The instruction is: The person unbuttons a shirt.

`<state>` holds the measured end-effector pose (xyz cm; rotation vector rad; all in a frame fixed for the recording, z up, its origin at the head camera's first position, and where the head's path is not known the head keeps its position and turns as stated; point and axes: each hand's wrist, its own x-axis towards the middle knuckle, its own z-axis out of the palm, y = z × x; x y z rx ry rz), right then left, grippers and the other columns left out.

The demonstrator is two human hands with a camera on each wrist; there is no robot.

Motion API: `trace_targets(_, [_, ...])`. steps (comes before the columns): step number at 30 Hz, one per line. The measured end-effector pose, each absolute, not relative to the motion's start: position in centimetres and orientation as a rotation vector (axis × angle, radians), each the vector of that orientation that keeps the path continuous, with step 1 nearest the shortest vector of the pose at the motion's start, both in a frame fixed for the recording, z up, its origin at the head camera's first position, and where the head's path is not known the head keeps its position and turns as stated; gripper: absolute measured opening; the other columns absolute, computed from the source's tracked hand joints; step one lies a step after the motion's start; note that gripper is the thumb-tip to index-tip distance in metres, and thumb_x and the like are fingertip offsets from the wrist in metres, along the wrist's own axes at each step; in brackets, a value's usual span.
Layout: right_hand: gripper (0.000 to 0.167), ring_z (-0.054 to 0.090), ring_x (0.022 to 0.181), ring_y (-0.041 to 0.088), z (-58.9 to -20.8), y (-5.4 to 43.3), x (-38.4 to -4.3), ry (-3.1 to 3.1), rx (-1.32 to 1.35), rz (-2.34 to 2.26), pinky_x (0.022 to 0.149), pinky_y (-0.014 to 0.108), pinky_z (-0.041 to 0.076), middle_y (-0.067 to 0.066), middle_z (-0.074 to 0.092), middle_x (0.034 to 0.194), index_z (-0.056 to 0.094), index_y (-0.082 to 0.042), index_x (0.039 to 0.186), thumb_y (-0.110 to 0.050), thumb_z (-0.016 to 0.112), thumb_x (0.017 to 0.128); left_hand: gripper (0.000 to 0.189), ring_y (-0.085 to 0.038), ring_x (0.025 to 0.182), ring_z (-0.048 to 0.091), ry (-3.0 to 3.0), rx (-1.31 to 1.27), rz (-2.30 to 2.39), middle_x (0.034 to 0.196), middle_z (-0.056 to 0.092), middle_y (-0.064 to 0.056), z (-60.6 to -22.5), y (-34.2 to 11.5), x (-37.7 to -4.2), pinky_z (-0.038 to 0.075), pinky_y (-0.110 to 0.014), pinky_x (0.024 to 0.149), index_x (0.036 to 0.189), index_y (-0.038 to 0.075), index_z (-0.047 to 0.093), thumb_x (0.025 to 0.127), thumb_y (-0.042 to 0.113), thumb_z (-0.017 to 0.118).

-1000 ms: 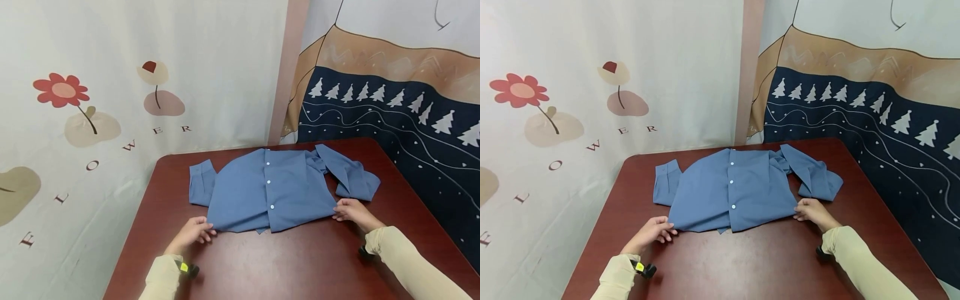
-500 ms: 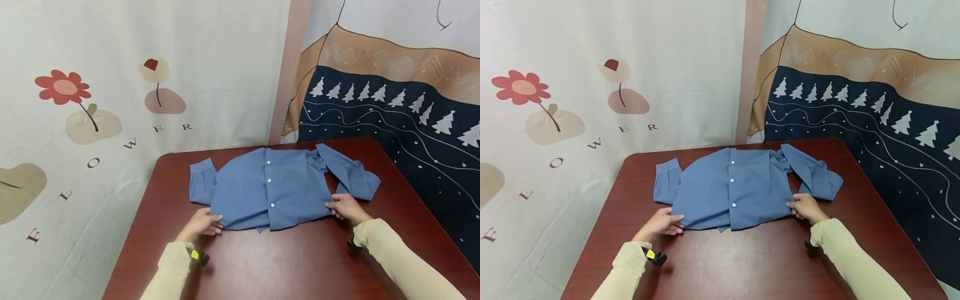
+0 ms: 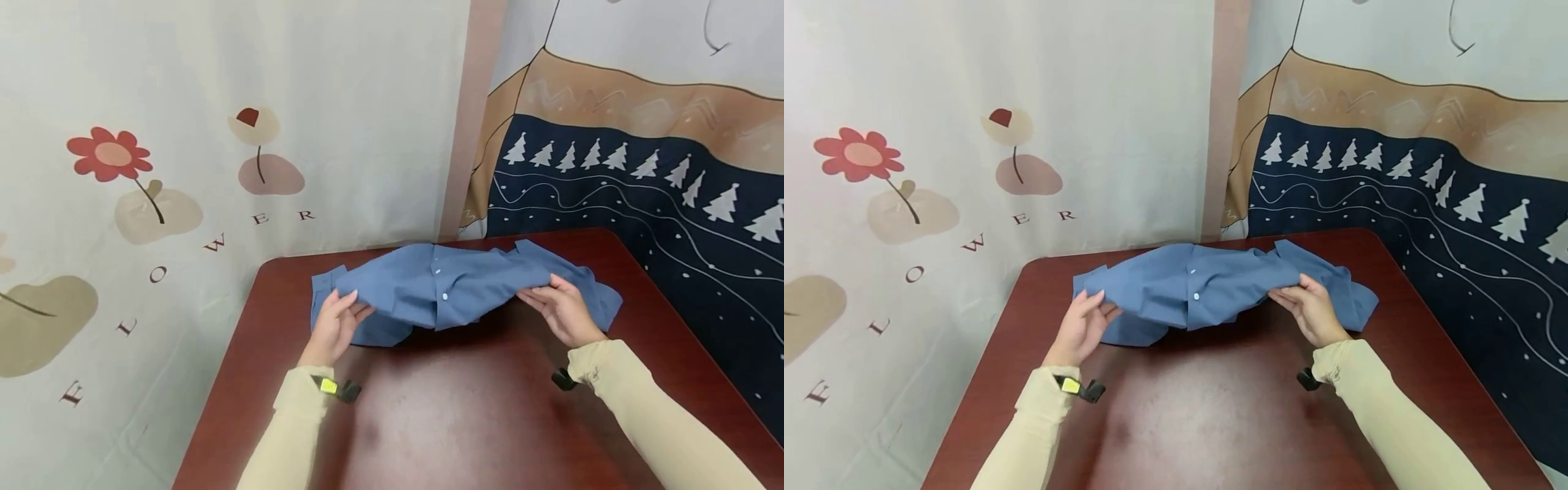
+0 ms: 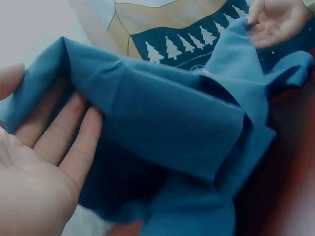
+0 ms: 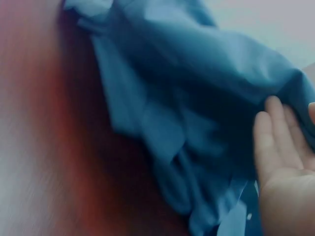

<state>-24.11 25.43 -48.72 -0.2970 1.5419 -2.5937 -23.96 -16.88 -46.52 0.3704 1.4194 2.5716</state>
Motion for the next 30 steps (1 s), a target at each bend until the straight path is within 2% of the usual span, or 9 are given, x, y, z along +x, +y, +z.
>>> trace_targets(4, [0.027,0.068,0.098,0.019,-50.9,26.7,-22.7,1.885,-0.060,-2.245,0.091,0.037,0.050,0.008,0.069,0.104,0.049,0.011,0.124,0.001,0.049,0.099,0.007,-0.021,0.088,0.068,1.546,0.124,2.470,0.088,0.066,-0.003,-50.1,-19.1,-21.4,0.049,-0.046,0.091,0.098,0.008,0.053,0.101,0.004,0.048])
trace_targets(6, [0.020,0.069,0.089,0.017,-52.2,27.1,-22.1,2.045,0.070,-2.005,0.082,0.035,0.054,0.009,0.070,0.097,0.051,0.011,0.111,-0.004,0.053,0.098,0.012,-0.024,0.086,0.069,1.700,-0.052,2.309,0.093,0.068,-0.007,-52.0,-20.0,-20.2,0.052,-0.047,0.086,0.110,0.003,0.055,0.100,0.006,0.052])
trace_targets(8, [0.014,0.069,0.078,0.017,-53.3,27.4,-21.6,2.165,0.160,-1.812,0.072,0.033,0.056,0.010,0.068,0.090,0.052,0.007,0.097,-0.007,0.057,0.096,0.025,-0.029,0.081,0.070,1.859,-0.188,2.112,0.098,0.068,-0.011,-53.6,-20.7,-19.4,0.056,-0.046,0.076,0.119,-0.002,0.052,0.098,0.012,0.056])
trace_targets(11, [0.022,0.060,0.063,0.018,-54.1,27.8,-21.4,2.305,0.216,-1.620,0.059,0.033,0.051,0.008,0.062,0.079,0.049,-0.001,0.082,-0.014,0.061,0.095,0.040,-0.031,0.068,0.069,2.028,-0.291,1.873,0.097,0.068,-0.020,-54.6,-21.4,-18.9,0.057,-0.042,0.061,0.128,-0.004,0.047,0.098,0.019,0.059])
trace_targets(14, [0.023,0.047,0.056,0.016,-53.9,28.0,-21.8,2.392,0.243,-1.552,0.053,0.032,0.043,0.004,0.050,0.069,0.055,-0.003,0.087,-0.023,0.064,0.094,0.036,-0.025,0.052,0.061,2.160,-0.302,1.740,0.082,0.067,-0.019,-54.7,-21.6,-19.2,0.052,-0.036,0.049,0.124,-0.002,0.048,0.096,0.019,0.060])
trace_targets(17, [0.027,0.037,0.052,0.013,-53.5,28.0,-22.5,2.426,0.253,-1.537,0.051,0.032,0.037,0.001,0.042,0.062,0.058,-0.003,0.090,-0.029,0.066,0.093,0.026,-0.015,0.044,0.044,2.276,-0.293,1.681,0.067,0.059,-0.010,-54.5,-21.9,-19.8,0.041,-0.030,0.043,0.111,0.002,0.056,0.093,0.018,0.064])
trace_targets(19, [0.026,0.035,0.050,0.013,-53.5,28.1,-22.7,2.430,0.230,-1.516,0.050,0.032,0.035,0.000,0.039,0.058,0.056,-0.006,0.083,-0.027,0.064,0.094,0.017,-0.013,0.043,0.035,2.325,-0.296,1.659,0.061,0.052,-0.006,-54.5,-22.1,-20.1,0.033,-0.027,0.042,0.091,0.004,0.058,0.091,0.018,0.067])
trace_targets(23, [0.040,0.028,0.045,0.011,-53.6,28.8,-22.7,2.394,0.136,-1.474,0.046,0.029,0.031,-0.002,0.031,0.052,0.038,-0.014,0.064,-0.021,0.062,0.095,0.036,-0.011,0.041,0.027,2.262,-0.252,1.683,0.055,0.044,-0.002,-54.0,-22.8,-20.3,0.027,-0.026,0.042,0.065,0.009,0.047,0.090,0.020,0.069])
trace_targets(30, [0.046,0.020,0.043,0.007,-53.2,31.1,-21.5,2.271,-0.048,-1.402,0.042,0.025,0.022,-0.005,0.027,0.050,0.031,-0.016,0.060,-0.019,0.063,0.093,0.045,-0.007,0.041,0.021,2.026,0.021,1.565,0.047,0.030,0.006,-53.4,-24.6,-19.6,0.022,-0.024,0.041,0.058,0.014,0.038,0.089,0.019,0.069])
